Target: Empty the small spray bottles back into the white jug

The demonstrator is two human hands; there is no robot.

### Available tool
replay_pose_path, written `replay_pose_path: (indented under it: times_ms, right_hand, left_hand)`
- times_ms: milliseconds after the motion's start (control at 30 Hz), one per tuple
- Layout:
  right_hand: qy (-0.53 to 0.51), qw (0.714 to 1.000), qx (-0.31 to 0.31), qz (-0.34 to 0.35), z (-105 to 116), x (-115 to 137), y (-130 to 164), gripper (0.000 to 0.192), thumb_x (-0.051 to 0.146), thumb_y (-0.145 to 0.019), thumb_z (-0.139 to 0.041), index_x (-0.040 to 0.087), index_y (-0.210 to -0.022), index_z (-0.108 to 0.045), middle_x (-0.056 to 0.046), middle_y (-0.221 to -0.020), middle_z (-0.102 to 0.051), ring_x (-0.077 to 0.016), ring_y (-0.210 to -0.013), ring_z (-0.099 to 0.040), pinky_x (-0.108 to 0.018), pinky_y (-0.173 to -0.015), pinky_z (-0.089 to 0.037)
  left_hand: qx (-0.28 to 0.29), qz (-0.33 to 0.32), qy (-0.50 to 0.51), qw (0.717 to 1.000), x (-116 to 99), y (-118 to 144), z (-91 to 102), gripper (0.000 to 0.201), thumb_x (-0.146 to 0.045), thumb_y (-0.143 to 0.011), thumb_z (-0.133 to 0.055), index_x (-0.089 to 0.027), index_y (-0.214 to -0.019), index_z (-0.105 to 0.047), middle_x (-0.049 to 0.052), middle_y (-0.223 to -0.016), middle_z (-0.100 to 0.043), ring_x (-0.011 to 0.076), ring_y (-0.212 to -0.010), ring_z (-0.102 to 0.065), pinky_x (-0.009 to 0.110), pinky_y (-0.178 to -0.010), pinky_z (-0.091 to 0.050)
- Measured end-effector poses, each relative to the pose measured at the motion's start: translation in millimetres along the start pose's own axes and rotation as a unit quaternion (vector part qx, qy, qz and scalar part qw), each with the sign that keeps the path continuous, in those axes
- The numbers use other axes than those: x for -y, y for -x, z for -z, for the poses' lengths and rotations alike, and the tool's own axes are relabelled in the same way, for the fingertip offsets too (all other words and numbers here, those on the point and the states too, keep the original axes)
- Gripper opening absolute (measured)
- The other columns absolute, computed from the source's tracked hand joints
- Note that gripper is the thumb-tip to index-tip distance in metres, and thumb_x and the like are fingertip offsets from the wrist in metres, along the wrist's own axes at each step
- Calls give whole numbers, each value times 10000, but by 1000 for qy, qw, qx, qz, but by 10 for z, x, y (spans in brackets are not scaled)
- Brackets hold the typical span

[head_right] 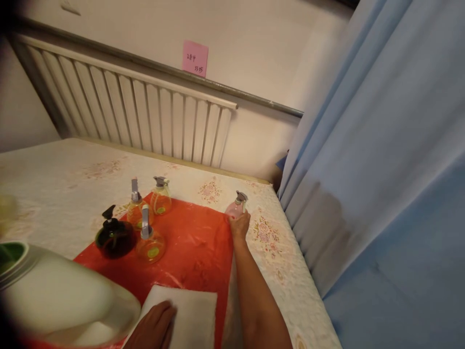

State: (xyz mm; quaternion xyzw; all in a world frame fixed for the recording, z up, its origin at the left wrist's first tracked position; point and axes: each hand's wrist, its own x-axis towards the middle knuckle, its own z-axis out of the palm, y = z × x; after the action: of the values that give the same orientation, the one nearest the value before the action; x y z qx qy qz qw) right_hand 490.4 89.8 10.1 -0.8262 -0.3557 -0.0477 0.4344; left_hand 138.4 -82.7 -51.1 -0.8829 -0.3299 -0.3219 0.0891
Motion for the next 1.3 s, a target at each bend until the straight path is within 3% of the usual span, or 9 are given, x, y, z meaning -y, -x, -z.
replay_pose_path:
  times_ms: [367,667,833,1000,1300]
  right_hand:
    - [-14,1000,-13,13,-8,-55,-51,326,324,-922,-597,160,-1202,-564,-90,-1207,-596,-225,-1023,-622,-424,-856,-538]
    - [-52,998,-32,20,274,149,-146,330,327,-911,-608,159,-1192,-565,-88,-1201,-595,-224,-1017,-619,-427,-856,-534]
    - [-111,988,53,93,192,538,180,593,271,-631,-800,104,-1150,-568,-101,-1038,-637,-211,-847,-656,-298,-720,-551]
    - [-165,964,119,173,-6,935,671,603,243,-600,-764,157,-1160,-560,-83,-1076,-628,-232,-991,-623,-343,-912,-499]
    - [-221,915,220,257,-334,1308,1126,737,188,-564,-786,221,-1249,-517,-56,-1160,-574,-236,-1078,-576,-370,-961,-485]
  left_hand:
    - [-7,-7,-20,1000,-23,-76,62,280,-214,-882,-438,-184,-1106,-603,115,-1016,-760,232,-902,-731,301,-760,-611]
    - [-17,-3,-32,999,-59,-129,102,289,-218,-935,-365,-185,-1059,-624,93,-978,-760,198,-870,-730,276,-745,-607]
    - [-8,13,-26,1000,-79,-130,90,287,-204,-928,-370,-183,-1057,-626,102,-986,-751,212,-874,-726,301,-745,-613]
    - [-5,14,-20,1000,-78,-124,82,290,-209,-937,-357,-190,-1050,-623,99,-979,-748,208,-868,-723,299,-748,-612]
    - [-27,1,-10,1000,-39,-68,37,302,-218,-943,-355,-188,-1075,-625,99,-993,-743,199,-889,-714,272,-746,-599]
